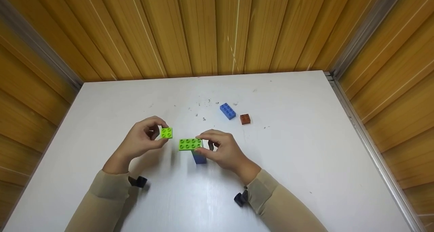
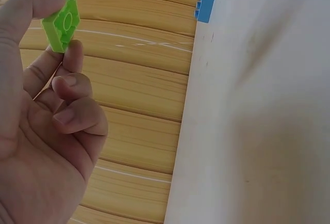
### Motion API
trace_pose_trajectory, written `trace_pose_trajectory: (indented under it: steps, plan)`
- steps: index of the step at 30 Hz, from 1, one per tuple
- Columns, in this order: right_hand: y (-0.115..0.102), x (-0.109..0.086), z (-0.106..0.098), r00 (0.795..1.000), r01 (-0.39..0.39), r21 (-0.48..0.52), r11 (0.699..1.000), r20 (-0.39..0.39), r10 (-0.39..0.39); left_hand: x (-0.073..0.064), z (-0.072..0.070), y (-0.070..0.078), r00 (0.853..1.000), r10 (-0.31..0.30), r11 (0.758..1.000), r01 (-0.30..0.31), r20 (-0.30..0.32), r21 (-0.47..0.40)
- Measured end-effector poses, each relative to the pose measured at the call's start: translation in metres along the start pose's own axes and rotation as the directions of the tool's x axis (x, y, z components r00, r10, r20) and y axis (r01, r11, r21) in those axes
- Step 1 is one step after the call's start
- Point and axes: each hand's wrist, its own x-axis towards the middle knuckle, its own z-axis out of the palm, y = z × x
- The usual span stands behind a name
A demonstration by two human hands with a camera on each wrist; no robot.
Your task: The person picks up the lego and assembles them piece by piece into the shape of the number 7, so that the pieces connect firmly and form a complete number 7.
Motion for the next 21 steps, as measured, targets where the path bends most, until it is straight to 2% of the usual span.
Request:
trace_pose_trajectory:
  steps: [9, 21]
  plan:
    - [-0.007, 0.002, -0.004, 0.997, -0.058, -0.033, 0.998, 0.038, 0.060, -0.017, 0.004, 0.015, 0.998, 0.003, 1.000, -0.003, 0.060, -0.006]
    - [-0.010, 0.006, -0.006, 0.997, -0.058, -0.047, 0.997, 0.046, 0.060, -0.022, 0.014, 0.017, 0.997, 0.009, 1.000, -0.009, 0.073, 0.010]
